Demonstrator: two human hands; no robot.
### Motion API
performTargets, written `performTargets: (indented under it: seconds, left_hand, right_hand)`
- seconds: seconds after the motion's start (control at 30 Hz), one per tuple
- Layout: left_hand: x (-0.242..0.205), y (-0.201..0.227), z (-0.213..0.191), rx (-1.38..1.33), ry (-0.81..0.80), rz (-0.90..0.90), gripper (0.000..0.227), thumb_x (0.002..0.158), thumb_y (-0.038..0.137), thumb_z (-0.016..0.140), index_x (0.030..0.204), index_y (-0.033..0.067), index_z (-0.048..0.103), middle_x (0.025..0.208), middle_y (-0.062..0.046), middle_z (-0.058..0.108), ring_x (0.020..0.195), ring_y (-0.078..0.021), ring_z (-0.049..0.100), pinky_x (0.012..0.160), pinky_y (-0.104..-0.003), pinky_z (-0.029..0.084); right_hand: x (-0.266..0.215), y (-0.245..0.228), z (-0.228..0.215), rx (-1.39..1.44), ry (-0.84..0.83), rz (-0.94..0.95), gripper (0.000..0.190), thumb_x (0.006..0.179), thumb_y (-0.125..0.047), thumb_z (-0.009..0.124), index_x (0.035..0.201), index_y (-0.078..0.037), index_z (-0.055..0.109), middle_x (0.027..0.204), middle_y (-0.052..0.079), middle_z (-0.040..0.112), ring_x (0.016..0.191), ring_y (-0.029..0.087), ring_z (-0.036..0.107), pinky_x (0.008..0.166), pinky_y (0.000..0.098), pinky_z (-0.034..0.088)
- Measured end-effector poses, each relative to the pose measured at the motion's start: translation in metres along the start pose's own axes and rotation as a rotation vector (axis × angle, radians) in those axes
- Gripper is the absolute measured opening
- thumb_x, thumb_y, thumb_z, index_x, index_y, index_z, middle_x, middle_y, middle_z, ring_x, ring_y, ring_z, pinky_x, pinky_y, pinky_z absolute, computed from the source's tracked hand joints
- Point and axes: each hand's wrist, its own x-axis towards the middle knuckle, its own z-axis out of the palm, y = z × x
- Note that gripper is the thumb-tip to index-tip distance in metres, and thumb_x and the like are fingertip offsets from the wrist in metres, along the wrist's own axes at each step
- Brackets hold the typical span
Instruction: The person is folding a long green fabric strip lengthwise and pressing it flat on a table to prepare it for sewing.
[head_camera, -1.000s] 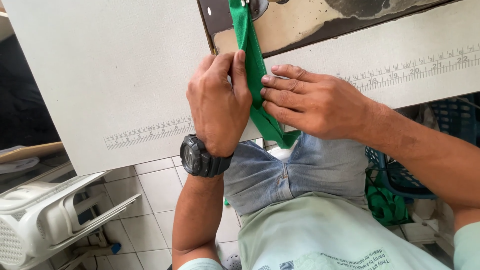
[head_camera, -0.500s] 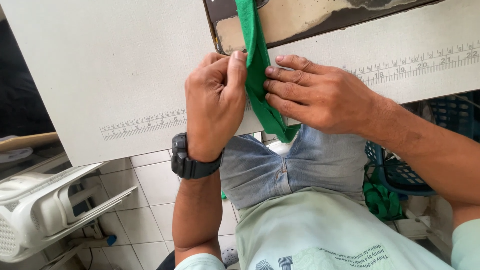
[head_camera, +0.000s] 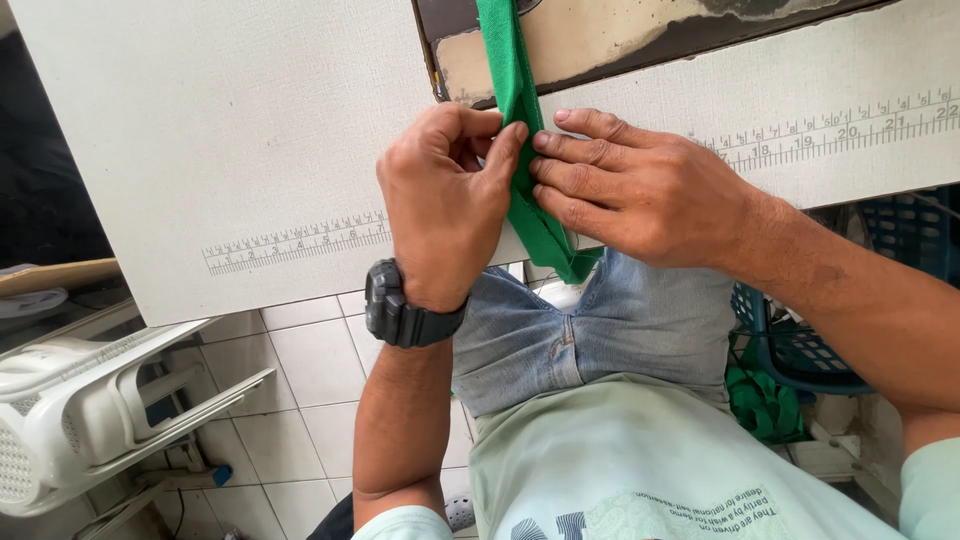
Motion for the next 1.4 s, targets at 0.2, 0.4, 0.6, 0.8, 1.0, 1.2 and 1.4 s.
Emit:
performTargets:
  seconds: [0.2,0.4,0.6,0.8,1.0,1.2,1.4]
  left_hand:
    - [-0.013,0.002,0.012,0.125,0.121,0.129,0.018,0.097,0.007,0.082,0.089,0.0076,0.066,0.085,-0.007,0.066,0.069,-0.0209,0.063,0.064,-0.037,0.053]
    - [-0.018,-0.002,0.023,0.18,0.177,0.159,0.018,0.111,0.018,0.074,0.127,0.0092,0.073,0.096,-0.01,0.061,0.083,-0.0262,0.066,0.078,-0.044,0.056]
    - [-0.01,-0.005,0.033,0.21,0.254,0.212,0.027,0.107,0.021,0.082,0.128,0.007,0.073,0.102,-0.011,0.067,0.088,-0.026,0.071,0.078,-0.042,0.061]
    - [-0.008,-0.008,0.039,0.239,0.292,0.283,0.009,0.109,0.01,0.074,0.114,0.0032,0.075,0.093,-0.011,0.061,0.081,-0.0293,0.063,0.073,-0.044,0.055]
    - [-0.006,-0.01,0.037,0.38,0.296,0.356,0.016,0.114,0.003,0.071,0.13,0.0033,0.069,0.096,-0.011,0.059,0.083,-0.0342,0.057,0.077,-0.049,0.055]
    - [0.003,-0.007,0.027,0.602,0.116,0.455,0.021,0.102,-0.004,0.073,0.123,-0.0005,0.069,0.104,-0.012,0.058,0.089,-0.0348,0.059,0.063,-0.047,0.054]
    - [0.004,-0.007,0.026,0.647,0.095,0.432,0.022,0.099,-0.001,0.075,0.121,0.0006,0.071,0.101,-0.011,0.06,0.084,-0.0344,0.058,0.05,-0.048,0.048]
  right_hand:
    - [0.002,0.0,-0.001,0.009,0.026,-0.01,0.013,0.112,0.001,0.068,0.116,0.007,0.079,0.125,0.024,0.081,0.123,0.041,0.078,0.119,0.0588,0.06]
    - [0.002,0.0,-0.001,-0.005,0.008,-0.007,0.02,0.114,-0.002,0.062,0.12,0.008,0.078,0.128,0.024,0.079,0.125,0.041,0.077,0.121,0.0582,0.058]
    - [0.006,-0.002,-0.004,0.023,0.022,0.014,0.019,0.115,0.0,0.061,0.111,0.008,0.077,0.123,0.025,0.079,0.123,0.039,0.077,0.122,0.0552,0.057]
    - [0.002,-0.001,-0.001,0.022,0.025,-0.001,0.018,0.114,0.0,0.062,0.114,0.009,0.078,0.124,0.025,0.079,0.122,0.041,0.077,0.119,0.0584,0.059]
    - [0.001,-0.001,0.0,0.023,0.033,0.0,0.016,0.112,0.001,0.066,0.116,0.009,0.079,0.123,0.025,0.079,0.121,0.041,0.077,0.119,0.059,0.059]
    - [0.002,-0.001,-0.001,0.028,0.02,0.002,0.019,0.113,0.002,0.061,0.117,0.008,0.078,0.123,0.026,0.078,0.123,0.042,0.076,0.12,0.0596,0.057]
    - [0.003,-0.002,-0.003,0.018,0.019,0.0,0.017,0.113,0.002,0.064,0.119,0.009,0.079,0.125,0.026,0.078,0.123,0.041,0.076,0.12,0.059,0.058]
